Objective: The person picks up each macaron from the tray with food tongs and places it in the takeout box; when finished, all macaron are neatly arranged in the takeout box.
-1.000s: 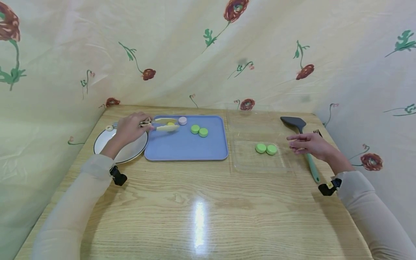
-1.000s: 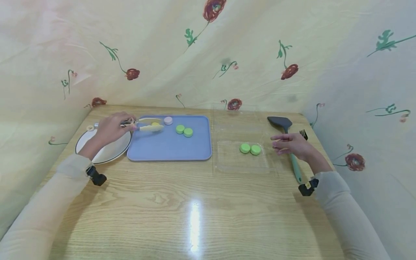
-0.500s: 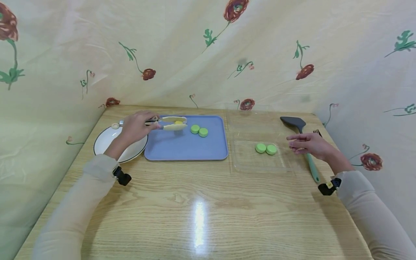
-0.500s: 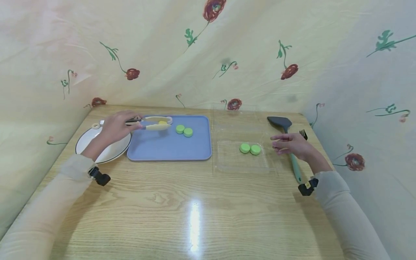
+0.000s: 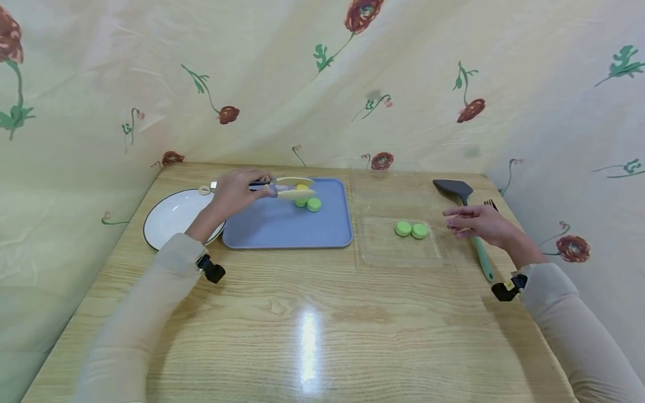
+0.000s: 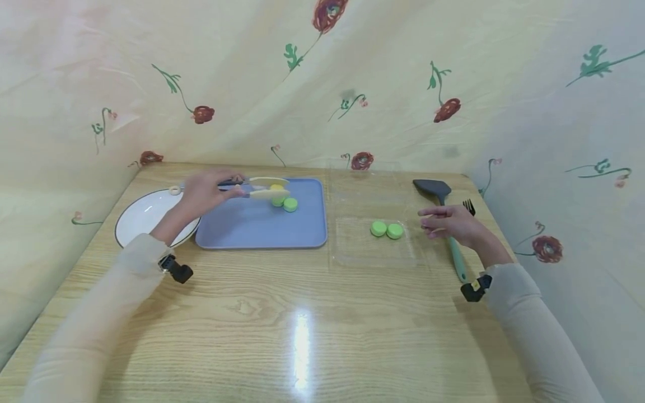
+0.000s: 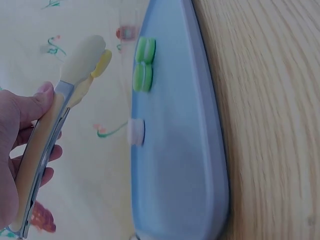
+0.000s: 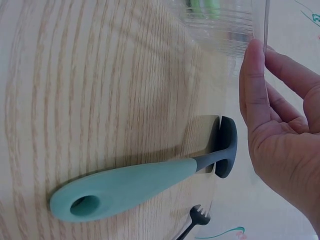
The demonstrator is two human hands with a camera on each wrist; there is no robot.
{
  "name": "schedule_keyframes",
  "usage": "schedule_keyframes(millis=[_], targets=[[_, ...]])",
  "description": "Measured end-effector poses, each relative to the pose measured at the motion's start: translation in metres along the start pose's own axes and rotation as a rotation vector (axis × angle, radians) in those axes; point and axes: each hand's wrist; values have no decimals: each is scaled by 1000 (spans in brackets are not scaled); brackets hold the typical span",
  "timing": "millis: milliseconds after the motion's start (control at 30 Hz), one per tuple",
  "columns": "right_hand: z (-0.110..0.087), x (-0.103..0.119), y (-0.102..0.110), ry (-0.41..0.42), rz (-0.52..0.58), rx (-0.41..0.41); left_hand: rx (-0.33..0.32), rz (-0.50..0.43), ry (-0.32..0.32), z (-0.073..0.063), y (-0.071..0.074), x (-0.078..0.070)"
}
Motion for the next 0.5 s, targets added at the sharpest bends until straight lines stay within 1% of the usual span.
schedule_keyframes(millis=[200, 333, 433, 500], targets=[[1, 0, 1, -8, 16, -3, -6, -53, -84, 19, -14, -19], [1, 0, 1, -18, 16, -13, -15, -66, -142, 33, -25, -32], [2, 1, 1, -17, 10, -9, -15, -79, -173, 42, -31, -44], [2, 1, 2, -21, 6, -4, -5, -88, -183, 47, -35, -53]])
Point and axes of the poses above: each hand's wrist, its own z-axis towards the middle knuckle, its own y-axis out of the back of the hand, x = y × z, and after that the axes turned 7 degrees about x, right-handed
